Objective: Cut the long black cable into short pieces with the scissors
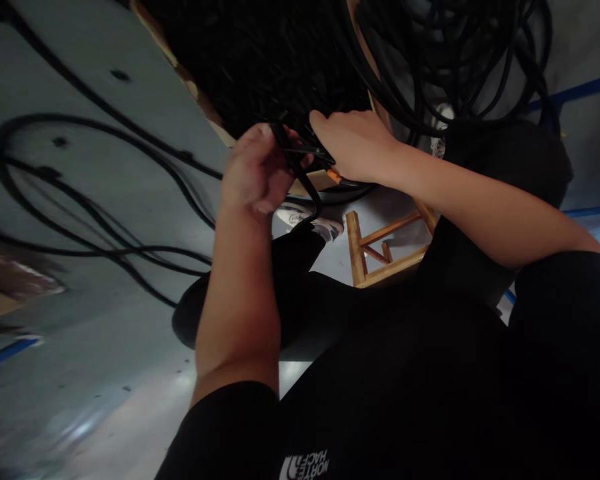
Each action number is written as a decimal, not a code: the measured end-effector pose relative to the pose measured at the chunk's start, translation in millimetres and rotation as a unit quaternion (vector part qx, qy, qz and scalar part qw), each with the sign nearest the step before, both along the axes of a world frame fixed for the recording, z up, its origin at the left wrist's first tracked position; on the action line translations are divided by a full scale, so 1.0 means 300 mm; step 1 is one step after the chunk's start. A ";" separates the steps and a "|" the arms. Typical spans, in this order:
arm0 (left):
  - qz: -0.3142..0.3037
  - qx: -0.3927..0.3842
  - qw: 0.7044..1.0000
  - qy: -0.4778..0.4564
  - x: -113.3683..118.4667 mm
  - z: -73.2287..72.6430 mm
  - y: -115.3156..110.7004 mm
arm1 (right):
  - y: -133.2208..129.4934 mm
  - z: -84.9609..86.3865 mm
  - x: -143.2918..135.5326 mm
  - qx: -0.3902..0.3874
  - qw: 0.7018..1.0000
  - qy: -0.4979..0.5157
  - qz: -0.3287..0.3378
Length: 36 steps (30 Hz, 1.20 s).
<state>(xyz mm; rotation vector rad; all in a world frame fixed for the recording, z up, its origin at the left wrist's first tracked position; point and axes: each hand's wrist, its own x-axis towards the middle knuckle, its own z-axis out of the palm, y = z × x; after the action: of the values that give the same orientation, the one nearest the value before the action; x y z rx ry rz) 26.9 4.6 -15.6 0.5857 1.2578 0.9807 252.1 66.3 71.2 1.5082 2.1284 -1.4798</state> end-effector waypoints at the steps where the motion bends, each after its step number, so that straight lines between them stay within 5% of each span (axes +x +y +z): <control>1: 0.000 -0.002 1.000 0.000 0.003 0.004 0.000 | 0.000 0.007 -0.001 0.025 1.000 -0.006 0.014; 6: -0.004 -0.003 1.000 0.023 0.002 -0.019 -0.006 | 0.013 0.037 -0.007 0.090 0.991 -0.068 0.071; 12: 0.004 0.050 0.996 0.070 0.012 -0.085 -0.028 | 0.035 0.020 -0.018 0.038 0.994 -0.081 0.055; 20: -0.014 0.064 0.990 0.124 0.078 0.003 -0.048 | 0.016 -0.016 -0.038 -0.021 0.999 -0.035 0.011; 30: -0.055 0.050 0.996 0.040 -0.068 -0.031 -0.030 | 0.032 -0.045 0.014 0.079 0.996 0.023 0.046; 36: -0.015 0.067 0.998 0.011 -0.120 -0.061 -0.016 | 0.038 -0.073 0.043 0.083 0.993 -0.030 0.082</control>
<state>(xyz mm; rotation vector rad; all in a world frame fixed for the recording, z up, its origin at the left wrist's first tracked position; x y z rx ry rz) -9.0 -0.2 -33.9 0.7203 1.2062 1.0416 265.0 77.7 49.3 1.3686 2.3255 -1.2155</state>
